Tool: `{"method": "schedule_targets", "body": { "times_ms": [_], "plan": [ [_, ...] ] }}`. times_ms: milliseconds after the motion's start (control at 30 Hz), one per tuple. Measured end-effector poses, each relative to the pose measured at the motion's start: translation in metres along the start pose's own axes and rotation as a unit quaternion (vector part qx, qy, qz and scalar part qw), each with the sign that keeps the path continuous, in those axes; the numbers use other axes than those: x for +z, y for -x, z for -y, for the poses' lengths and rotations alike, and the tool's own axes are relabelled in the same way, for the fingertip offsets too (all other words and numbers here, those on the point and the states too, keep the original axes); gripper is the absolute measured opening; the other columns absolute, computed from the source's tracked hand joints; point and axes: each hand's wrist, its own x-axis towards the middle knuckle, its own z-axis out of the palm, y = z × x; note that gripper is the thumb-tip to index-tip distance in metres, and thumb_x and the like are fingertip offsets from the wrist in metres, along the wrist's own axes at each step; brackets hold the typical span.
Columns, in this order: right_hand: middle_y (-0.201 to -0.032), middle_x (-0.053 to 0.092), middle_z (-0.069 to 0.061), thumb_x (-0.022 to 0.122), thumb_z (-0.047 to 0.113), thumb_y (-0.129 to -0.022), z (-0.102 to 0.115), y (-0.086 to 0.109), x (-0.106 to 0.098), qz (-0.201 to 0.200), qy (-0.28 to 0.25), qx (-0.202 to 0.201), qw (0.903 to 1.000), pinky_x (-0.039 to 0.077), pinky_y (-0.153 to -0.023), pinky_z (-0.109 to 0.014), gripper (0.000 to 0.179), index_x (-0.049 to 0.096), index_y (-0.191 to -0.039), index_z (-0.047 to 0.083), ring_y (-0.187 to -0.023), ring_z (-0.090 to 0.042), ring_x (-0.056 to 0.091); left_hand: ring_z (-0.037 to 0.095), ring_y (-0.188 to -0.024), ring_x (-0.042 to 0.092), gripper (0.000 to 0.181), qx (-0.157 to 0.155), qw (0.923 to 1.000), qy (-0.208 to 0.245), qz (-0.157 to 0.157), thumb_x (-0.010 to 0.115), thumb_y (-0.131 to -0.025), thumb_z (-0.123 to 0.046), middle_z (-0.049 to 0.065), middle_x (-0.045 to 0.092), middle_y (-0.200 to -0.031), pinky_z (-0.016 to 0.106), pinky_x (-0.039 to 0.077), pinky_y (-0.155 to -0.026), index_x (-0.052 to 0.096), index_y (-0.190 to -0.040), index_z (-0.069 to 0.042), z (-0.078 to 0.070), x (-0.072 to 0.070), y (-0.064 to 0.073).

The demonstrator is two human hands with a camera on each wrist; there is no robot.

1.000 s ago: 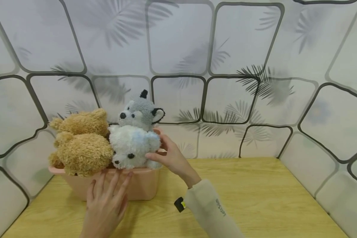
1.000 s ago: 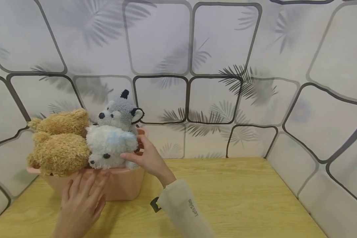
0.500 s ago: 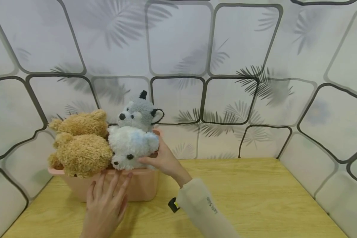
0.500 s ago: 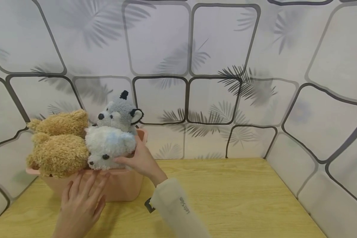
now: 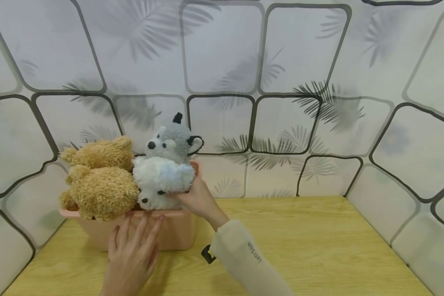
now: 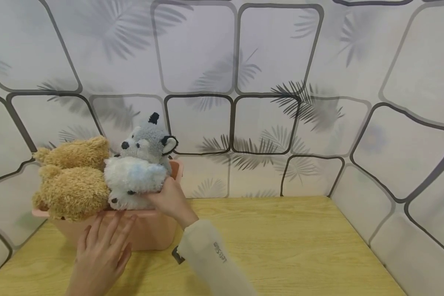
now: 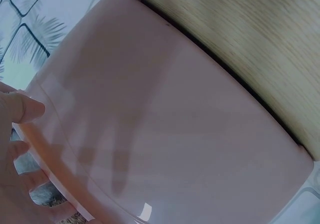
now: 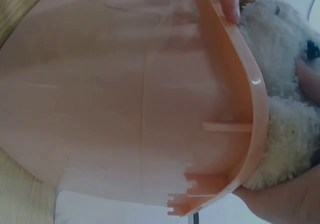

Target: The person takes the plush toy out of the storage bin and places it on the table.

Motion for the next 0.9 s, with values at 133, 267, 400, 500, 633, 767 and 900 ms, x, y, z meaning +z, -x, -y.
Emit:
{"method": "schedule_targets", "body": {
  "times_ms": [133, 267, 400, 500, 633, 767, 900],
  "plan": [
    [-0.134, 0.058, -0.025, 0.075, 0.001, -0.089, 0.001, 0.001, 0.003, -0.035, 0.002, -0.031, 0.9989, 0.048, -0.104, -0.047, 0.079, 0.022, -0.147, 0.001, -0.124, -0.037, 0.058, 0.055, -0.117, 0.049, 0.052, -0.002, 1.0000, -0.001, -0.004, 0.027, -0.106, -0.037, 0.020, 0.053, -0.144, 0.072, 0.044, -0.077, 0.053, -0.146, -0.015, 0.000, -0.001, 0.000],
    [-0.132, 0.061, -0.024, 0.071, 0.003, -0.092, 0.004, 0.002, 0.003, -0.064, -0.014, -0.033, 0.9973, 0.048, -0.104, -0.046, 0.064, 0.033, -0.143, -0.003, -0.123, -0.035, 0.059, 0.055, -0.119, 0.049, 0.052, -0.006, 1.0000, 0.001, -0.005, 0.029, -0.105, -0.035, 0.018, 0.052, -0.147, 0.072, 0.044, -0.078, 0.053, -0.146, -0.016, -0.001, 0.001, 0.001],
    [-0.130, 0.064, -0.020, 0.066, 0.006, -0.096, 0.005, 0.003, 0.001, -0.082, -0.039, -0.032, 0.9954, 0.048, -0.104, -0.043, 0.043, 0.054, -0.136, -0.005, -0.122, -0.033, 0.061, 0.054, -0.119, 0.049, 0.051, -0.004, 0.9999, 0.001, -0.016, 0.028, -0.105, -0.035, 0.017, 0.051, -0.147, 0.073, 0.044, -0.076, 0.053, -0.146, -0.016, 0.000, 0.002, 0.001],
    [-0.131, 0.063, -0.019, 0.063, 0.007, -0.098, 0.005, 0.004, -0.003, -0.100, -0.064, -0.030, 0.9925, 0.047, -0.105, -0.044, 0.039, 0.056, -0.135, -0.004, -0.123, -0.033, 0.059, 0.055, -0.118, 0.049, 0.052, -0.006, 0.9999, 0.004, -0.012, 0.027, -0.106, -0.036, 0.016, 0.050, -0.149, 0.074, 0.044, -0.075, 0.052, -0.146, -0.016, 0.000, 0.001, 0.000],
    [-0.130, 0.062, -0.018, 0.061, 0.009, -0.099, 0.004, 0.007, -0.008, -0.116, -0.094, -0.022, 0.9885, 0.046, -0.106, -0.046, 0.038, 0.055, -0.135, -0.003, -0.123, -0.031, 0.058, 0.055, -0.116, 0.049, 0.053, -0.007, 1.0000, 0.003, 0.001, 0.025, -0.106, -0.038, 0.016, 0.049, -0.150, 0.074, 0.044, -0.076, 0.052, -0.147, -0.016, -0.001, 0.000, 0.000],
    [-0.128, 0.062, -0.018, 0.059, 0.009, -0.100, 0.003, 0.008, -0.014, -0.131, -0.113, -0.033, 0.9844, 0.046, -0.104, -0.048, 0.036, 0.055, -0.134, -0.002, -0.120, -0.031, 0.058, 0.055, -0.116, 0.049, 0.053, -0.007, 1.0000, 0.003, 0.001, 0.026, -0.105, -0.037, 0.017, 0.049, -0.149, 0.074, 0.044, -0.077, 0.053, -0.146, -0.016, -0.001, -0.001, 0.000],
    [-0.128, 0.061, -0.018, 0.059, 0.007, -0.100, 0.000, 0.010, -0.019, -0.150, -0.135, -0.039, 0.9787, 0.046, -0.103, -0.047, 0.036, 0.053, -0.134, -0.003, -0.120, -0.031, 0.058, 0.055, -0.118, 0.049, 0.053, -0.008, 1.0000, 0.003, 0.000, 0.026, -0.105, -0.037, 0.017, 0.049, -0.149, 0.074, 0.044, -0.076, 0.053, -0.146, -0.016, -0.001, -0.001, 0.000]
  ]
}}
